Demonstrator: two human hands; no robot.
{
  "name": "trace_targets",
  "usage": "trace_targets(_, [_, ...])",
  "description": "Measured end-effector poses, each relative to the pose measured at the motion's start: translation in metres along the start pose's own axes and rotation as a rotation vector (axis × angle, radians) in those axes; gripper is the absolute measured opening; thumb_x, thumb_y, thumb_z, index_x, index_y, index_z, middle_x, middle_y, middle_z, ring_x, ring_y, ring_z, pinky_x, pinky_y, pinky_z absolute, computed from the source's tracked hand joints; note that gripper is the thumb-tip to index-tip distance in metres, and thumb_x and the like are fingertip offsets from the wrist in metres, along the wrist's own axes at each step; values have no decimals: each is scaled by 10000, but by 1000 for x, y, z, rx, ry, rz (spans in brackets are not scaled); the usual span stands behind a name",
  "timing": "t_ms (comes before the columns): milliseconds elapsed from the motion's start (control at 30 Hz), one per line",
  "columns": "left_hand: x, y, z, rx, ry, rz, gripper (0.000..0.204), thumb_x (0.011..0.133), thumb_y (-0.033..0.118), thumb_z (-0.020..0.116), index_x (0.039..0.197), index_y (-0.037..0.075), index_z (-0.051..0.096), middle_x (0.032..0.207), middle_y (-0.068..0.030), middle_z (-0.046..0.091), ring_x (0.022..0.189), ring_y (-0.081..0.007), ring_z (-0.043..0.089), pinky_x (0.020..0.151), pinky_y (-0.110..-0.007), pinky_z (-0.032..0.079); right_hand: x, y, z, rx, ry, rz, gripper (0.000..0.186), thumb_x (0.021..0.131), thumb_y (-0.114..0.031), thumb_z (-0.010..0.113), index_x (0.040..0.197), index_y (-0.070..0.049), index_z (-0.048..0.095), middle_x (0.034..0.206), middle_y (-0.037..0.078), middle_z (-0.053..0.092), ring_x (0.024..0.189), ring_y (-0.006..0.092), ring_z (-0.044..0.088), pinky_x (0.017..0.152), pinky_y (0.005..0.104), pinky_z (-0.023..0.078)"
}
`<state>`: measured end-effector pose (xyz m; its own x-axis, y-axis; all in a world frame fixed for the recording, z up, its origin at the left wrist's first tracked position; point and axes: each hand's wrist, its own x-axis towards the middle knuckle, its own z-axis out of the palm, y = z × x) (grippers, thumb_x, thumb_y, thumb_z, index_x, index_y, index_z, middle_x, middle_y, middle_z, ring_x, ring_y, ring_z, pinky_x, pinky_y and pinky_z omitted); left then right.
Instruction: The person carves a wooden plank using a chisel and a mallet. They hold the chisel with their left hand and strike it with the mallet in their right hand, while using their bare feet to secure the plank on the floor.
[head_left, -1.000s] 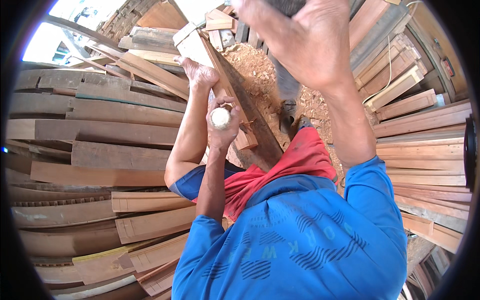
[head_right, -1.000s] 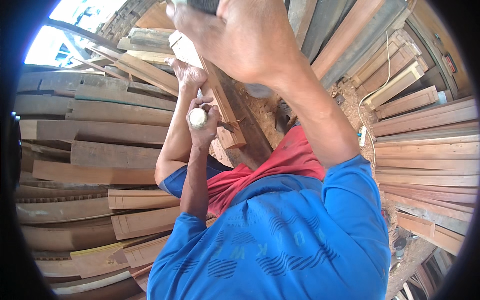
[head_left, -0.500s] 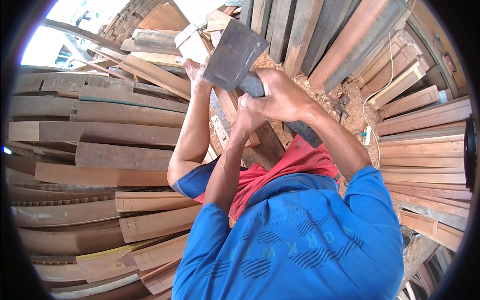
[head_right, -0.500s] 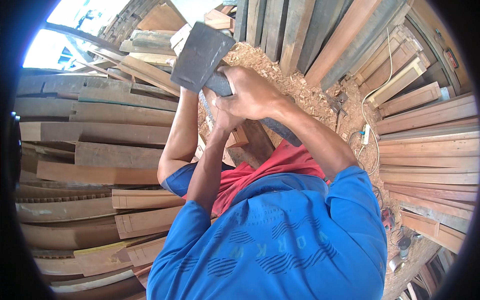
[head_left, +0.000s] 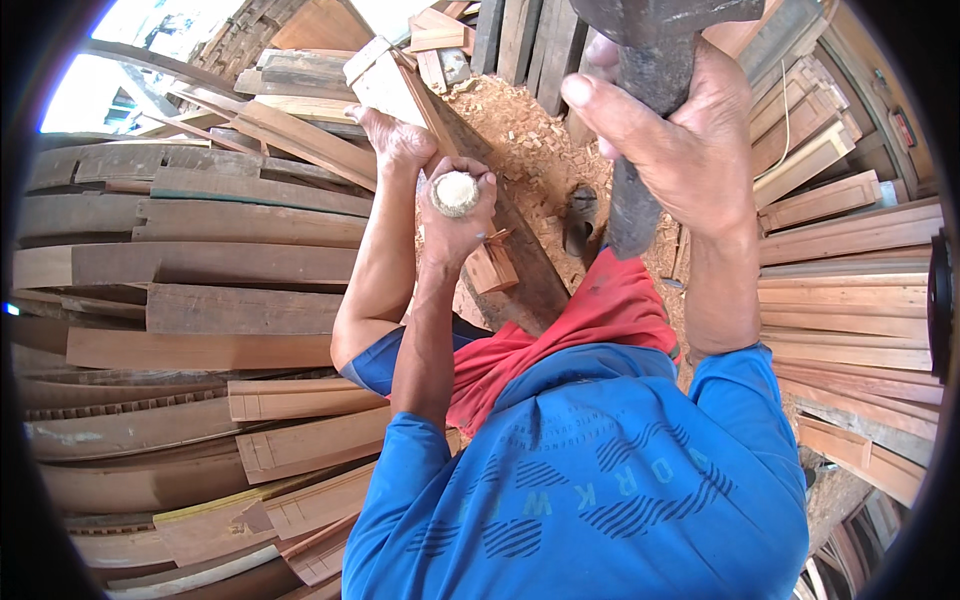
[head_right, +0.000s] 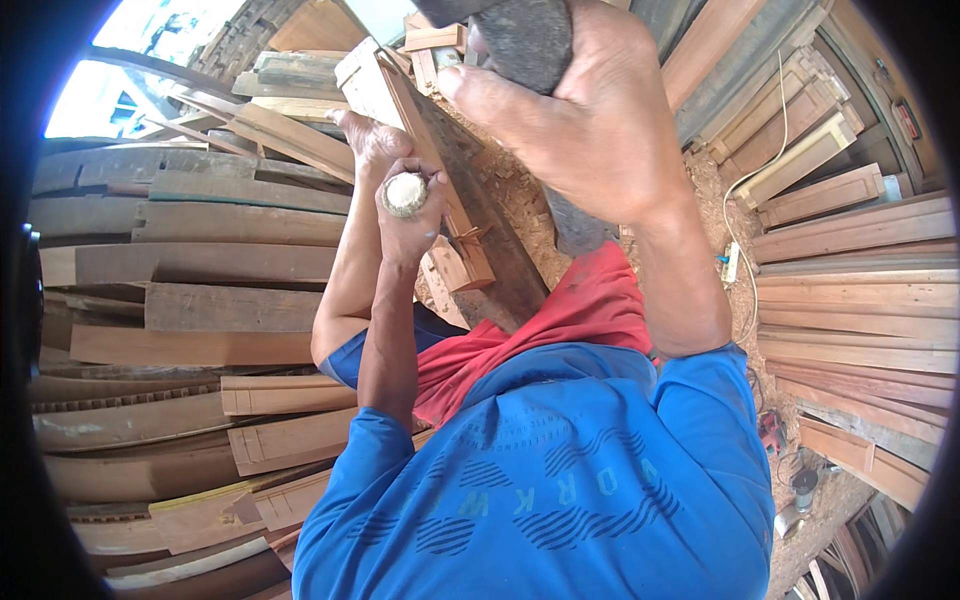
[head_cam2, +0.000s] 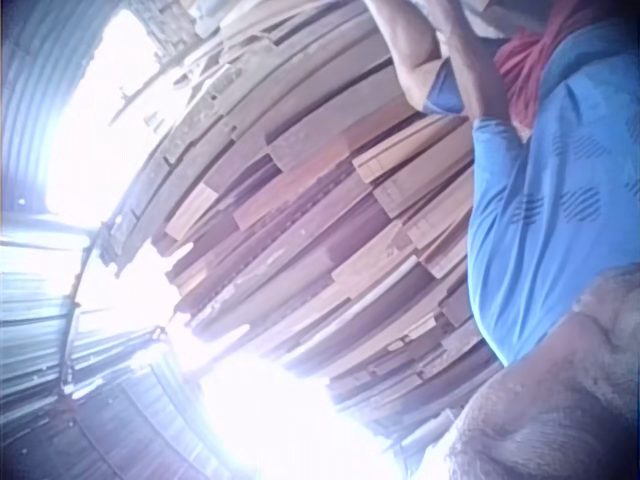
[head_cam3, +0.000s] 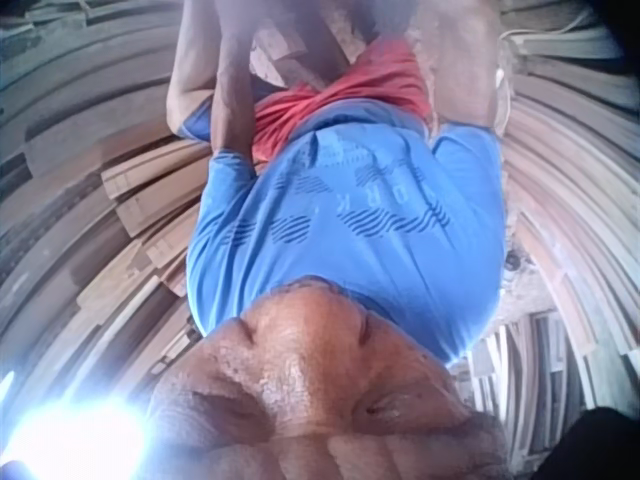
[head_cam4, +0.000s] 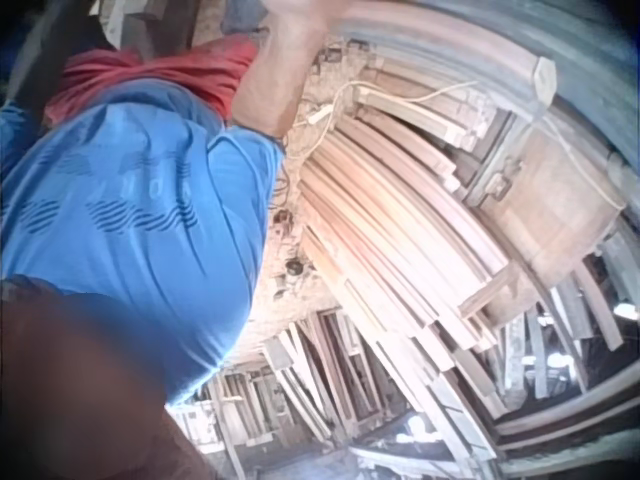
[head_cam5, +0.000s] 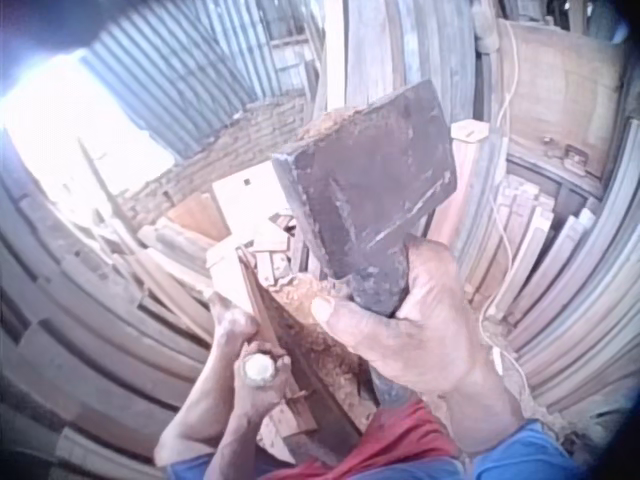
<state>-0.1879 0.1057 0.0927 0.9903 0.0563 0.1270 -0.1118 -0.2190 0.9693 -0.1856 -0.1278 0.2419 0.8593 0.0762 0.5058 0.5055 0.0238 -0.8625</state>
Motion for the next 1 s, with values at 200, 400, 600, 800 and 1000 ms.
trace_targets(200, [-20, -30, -10, 64, -13, 55, 154, 879, 18, 710, 1023, 21, 656, 927, -28, 676, 865, -111, 641, 758, -285, 532, -28, 48, 36, -579, -344, -47, 290, 887, -162, 745, 1102, -1, 636, 817, 168, 722, 726, 290, 723, 674, 433, 582])
trace_targets(400, [-43, -53, -23, -66, -63, -56, 187, 878, -12, 689, 1060, 27, 667, 922, -38, 690, 840, -72, 629, 708, -273, 518, -27, 58, 51, -659, -679, 170, 336, 854, -96, 746, 1159, 0, 642, 912, 194, 742, 863, 300, 749, 760, 439, 601])
trace_targets(600, [-38, -47, -22, -42, 6, 56, 165, 875, -49, 657, 1015, 34, 634, 750, 41, 553, 691, -42, 498, 620, -214, 414, 21, 3, 55, -187, -42, -310, 253, 910, -161, 714, 1117, -20, 674, 814, 182, 712, 728, 282, 725, 640, 406, 575])
trace_targets(800, [-41, -59, -25, -64, -10, 98, 180, 884, -31, 669, 1049, 36, 641, 714, 39, 541, 644, -45, 484, 583, -237, 404, -22, 60, 69, -939, -850, 173, 366, 883, -130, 711, 1218, -7, 630, 819, 232, 716, 761, 350, 718, 742, 463, 600])
trace_targets(1000, [-46, -67, -27, -33, -72, 53, 257, 883, -2, 675, 1137, 40, 676, 693, 35, 542, 642, -49, 506, 605, -230, 435, -5, 45, 55, -527, -507, 81, 383, 867, -125, 723, 1226, -23, 637, 864, 199, 714, 791, 310, 730, 740, 443, 586])
